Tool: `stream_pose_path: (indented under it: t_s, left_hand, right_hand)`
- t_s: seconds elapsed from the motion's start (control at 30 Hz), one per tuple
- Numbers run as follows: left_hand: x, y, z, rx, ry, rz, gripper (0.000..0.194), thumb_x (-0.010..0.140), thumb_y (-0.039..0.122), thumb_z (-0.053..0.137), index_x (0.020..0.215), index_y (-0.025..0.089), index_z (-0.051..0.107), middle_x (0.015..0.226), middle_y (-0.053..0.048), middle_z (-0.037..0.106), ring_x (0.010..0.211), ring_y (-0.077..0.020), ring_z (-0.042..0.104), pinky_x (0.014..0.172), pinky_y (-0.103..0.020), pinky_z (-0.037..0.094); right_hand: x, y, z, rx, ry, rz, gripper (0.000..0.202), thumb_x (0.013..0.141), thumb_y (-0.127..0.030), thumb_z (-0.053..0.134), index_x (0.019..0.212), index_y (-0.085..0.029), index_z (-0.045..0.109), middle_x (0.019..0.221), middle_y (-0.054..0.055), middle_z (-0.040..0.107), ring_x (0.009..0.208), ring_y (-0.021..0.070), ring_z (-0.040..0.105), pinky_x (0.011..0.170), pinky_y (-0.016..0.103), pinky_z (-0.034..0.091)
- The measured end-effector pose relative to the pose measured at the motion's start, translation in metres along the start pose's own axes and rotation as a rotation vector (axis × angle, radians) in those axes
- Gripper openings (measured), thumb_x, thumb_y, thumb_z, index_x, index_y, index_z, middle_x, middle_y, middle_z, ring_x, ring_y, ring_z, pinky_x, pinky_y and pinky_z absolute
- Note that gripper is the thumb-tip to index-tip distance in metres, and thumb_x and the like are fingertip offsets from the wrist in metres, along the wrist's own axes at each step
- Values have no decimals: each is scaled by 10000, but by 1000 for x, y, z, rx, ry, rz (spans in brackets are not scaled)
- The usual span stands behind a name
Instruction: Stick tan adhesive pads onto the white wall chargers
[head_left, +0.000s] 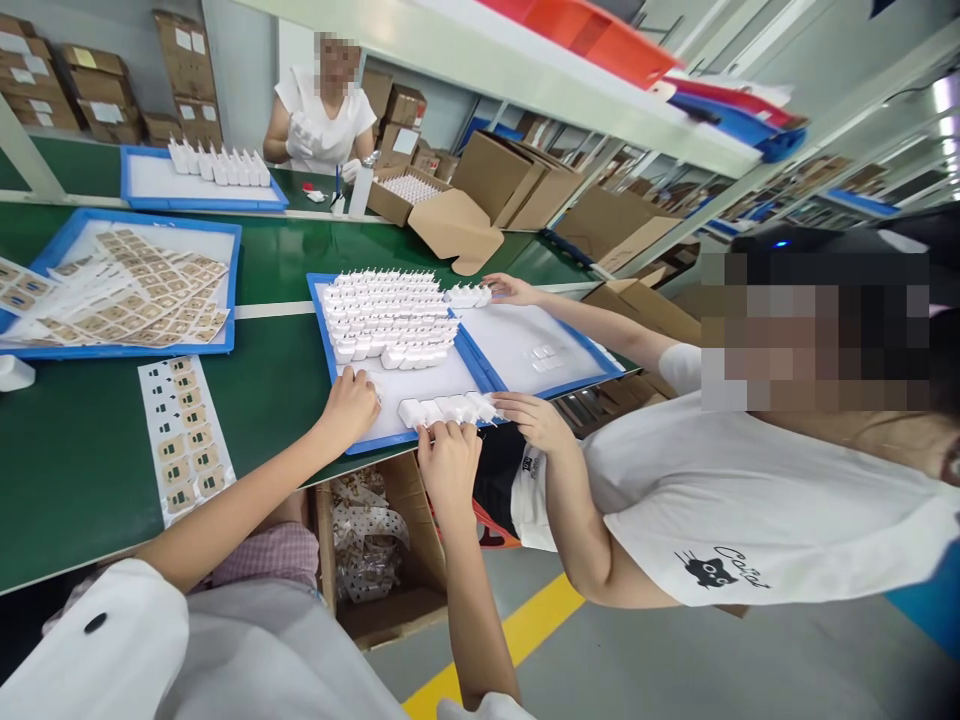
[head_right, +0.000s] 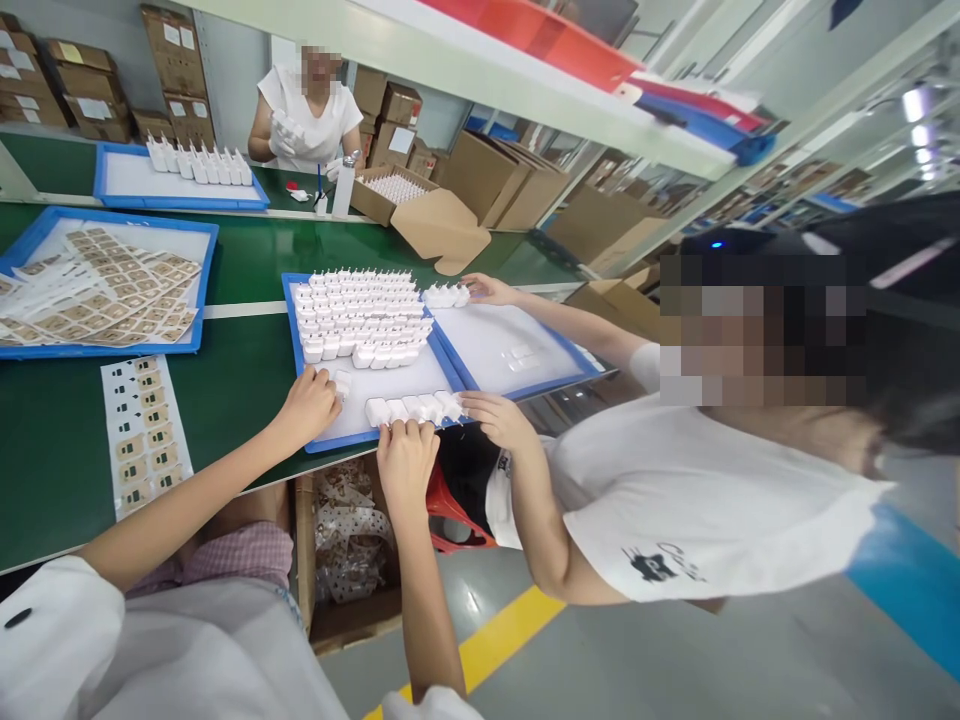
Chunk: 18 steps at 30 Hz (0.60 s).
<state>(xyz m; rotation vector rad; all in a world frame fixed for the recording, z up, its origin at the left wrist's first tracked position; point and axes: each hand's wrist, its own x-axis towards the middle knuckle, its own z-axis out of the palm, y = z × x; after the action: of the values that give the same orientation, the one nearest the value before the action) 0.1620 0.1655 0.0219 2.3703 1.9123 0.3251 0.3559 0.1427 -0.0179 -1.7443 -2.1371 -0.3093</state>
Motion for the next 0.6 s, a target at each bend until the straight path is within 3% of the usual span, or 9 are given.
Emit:
stream_pose_path:
  t_s: [0.3, 0.6]
  left_hand:
    - [-29, 50, 11, -91, -43, 23, 246, 980, 109, 495, 975, 66, 737, 1058, -184, 701, 942, -274, 675, 769, -352, 548]
    - [-39, 51, 23, -178, -27, 84, 274, 1024, 234, 502, 1039, 58, 711, 1045, -192, 696, 1072, -341, 633, 894, -433, 524]
  right_hand:
    - [-2, 1, 0, 13, 28, 25, 332, 1031, -315, 525, 784, -168, 691, 816, 144, 721, 897, 307, 546, 749, 380, 296]
    - [-6, 10, -14, 77, 123, 44, 431, 1046, -405, 448, 786, -167, 696, 738, 140, 697, 805, 299, 536, 724, 389, 325]
